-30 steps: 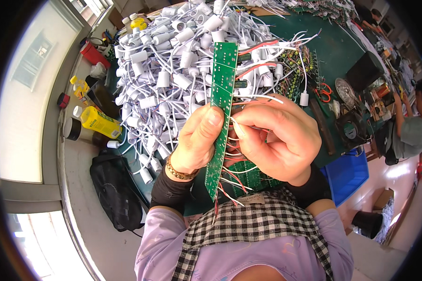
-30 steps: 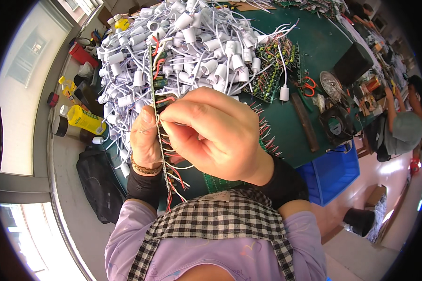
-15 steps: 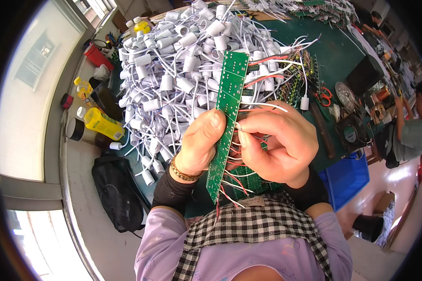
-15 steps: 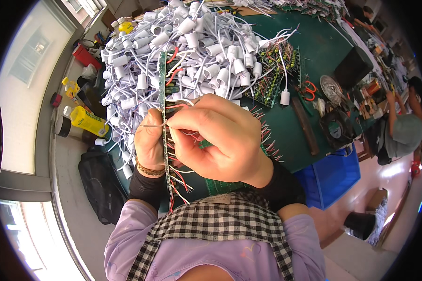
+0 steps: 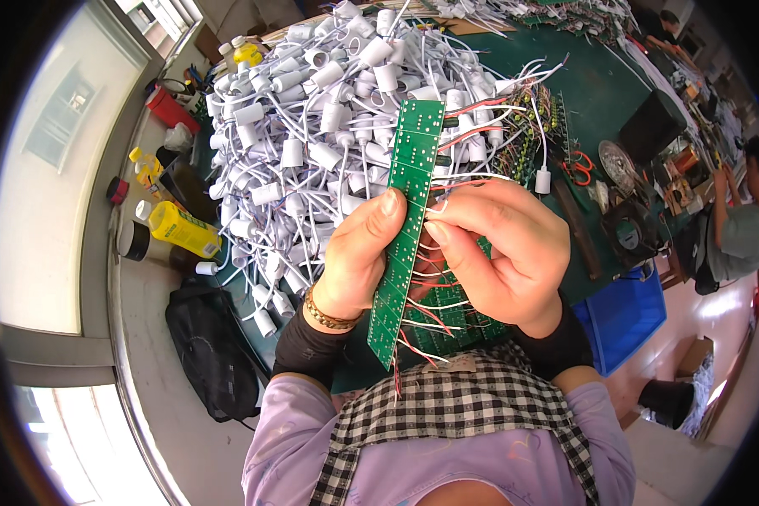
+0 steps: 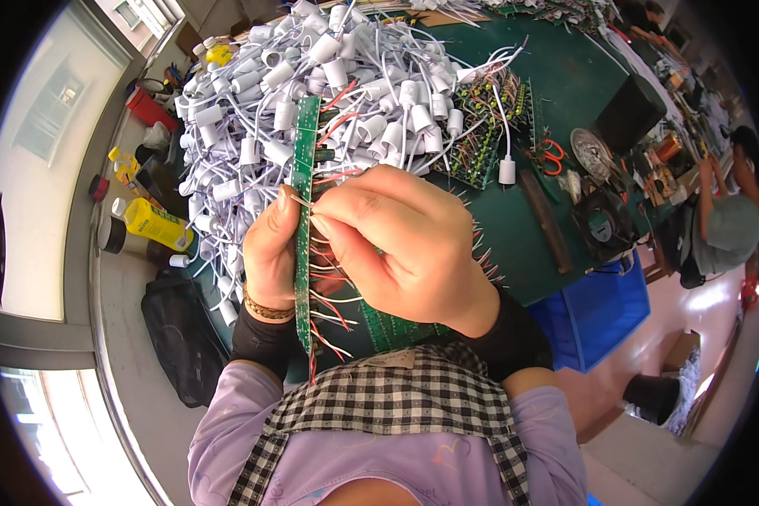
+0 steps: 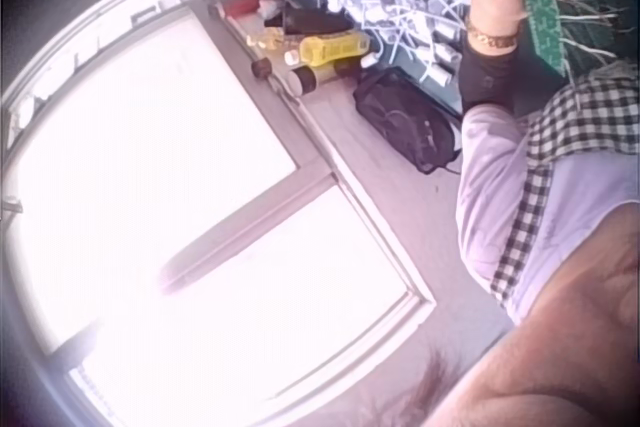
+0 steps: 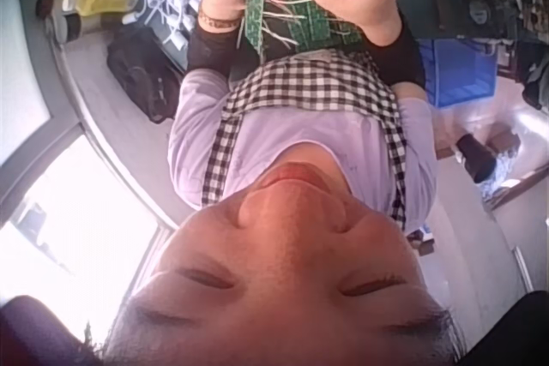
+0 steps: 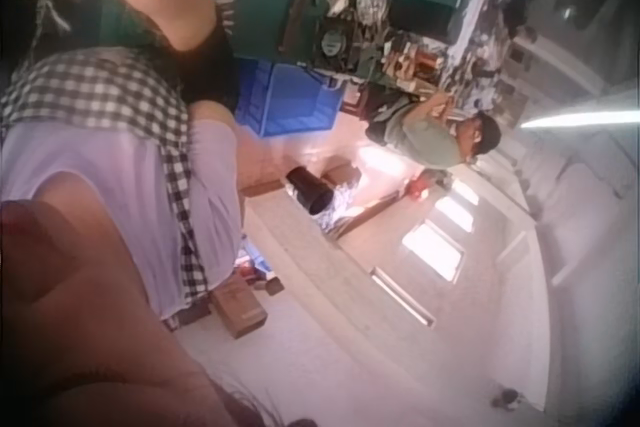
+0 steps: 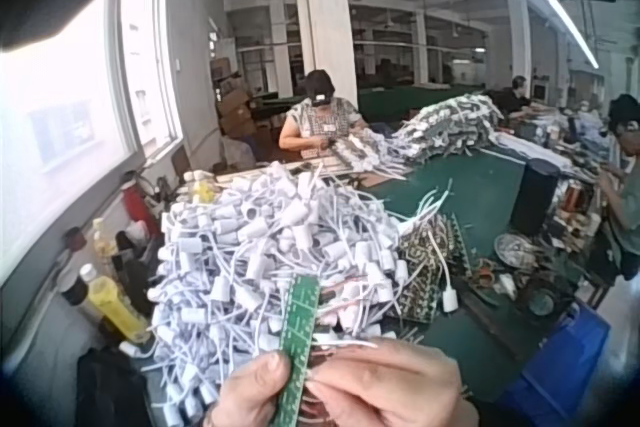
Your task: The person assembles small circuit boards by hand, inserting wires and connectors into plastic casings.
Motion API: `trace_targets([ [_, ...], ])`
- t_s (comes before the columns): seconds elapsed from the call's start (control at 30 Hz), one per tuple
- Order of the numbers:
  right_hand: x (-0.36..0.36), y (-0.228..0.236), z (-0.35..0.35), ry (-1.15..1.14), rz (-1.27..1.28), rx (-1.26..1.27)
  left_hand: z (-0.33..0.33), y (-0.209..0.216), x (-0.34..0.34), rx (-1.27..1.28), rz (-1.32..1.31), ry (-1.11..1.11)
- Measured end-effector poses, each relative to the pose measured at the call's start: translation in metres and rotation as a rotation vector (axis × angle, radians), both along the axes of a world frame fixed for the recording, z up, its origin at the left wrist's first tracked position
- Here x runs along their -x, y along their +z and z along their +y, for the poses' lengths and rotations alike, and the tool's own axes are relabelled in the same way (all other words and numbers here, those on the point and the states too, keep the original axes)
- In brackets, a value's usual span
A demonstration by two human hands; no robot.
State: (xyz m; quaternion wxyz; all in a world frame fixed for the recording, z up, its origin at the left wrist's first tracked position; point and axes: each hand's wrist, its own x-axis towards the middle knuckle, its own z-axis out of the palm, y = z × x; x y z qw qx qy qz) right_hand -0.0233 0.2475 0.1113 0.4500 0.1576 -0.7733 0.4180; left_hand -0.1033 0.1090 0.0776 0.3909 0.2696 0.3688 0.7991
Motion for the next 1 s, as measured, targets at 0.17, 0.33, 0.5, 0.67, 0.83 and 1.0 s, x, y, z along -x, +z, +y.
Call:
trace_targets([
  [0.17, 0.004, -0.003, 0.005, -0.058, 0.078, -0.149, 0.007, 0.007, -0.005, 0.056, 0.033, 0.097],
  [0.33, 0.001, -0.005, 0.006, -0.056, 0.034, -0.13, 0.001, 0.0, 0.006, 0.052, 0.167, 0.048],
  [0.5, 0.0, -0.009, 0.0, -0.075, 0.034, 0.023, -0.002, -0.001, 0.005, -0.015, 0.051, -0.021],
  [0.67, 0.003, -0.009, 0.004, -0.092, 0.094, -0.073, -0.001, -0.004, 0.009, -0.095, -0.006, -0.088],
  [0.83, 0.005, -0.01, 0.004, -0.088, 0.091, -0.052, 0.0, -0.007, 0.01, 0.001, 0.005, -0.011],
  [1.0, 0.006, -0.016, 0.008, -0.133, 0.172, -0.136, 0.001, -0.003, 0.007, -0.038, 0.004, -0.073],
])
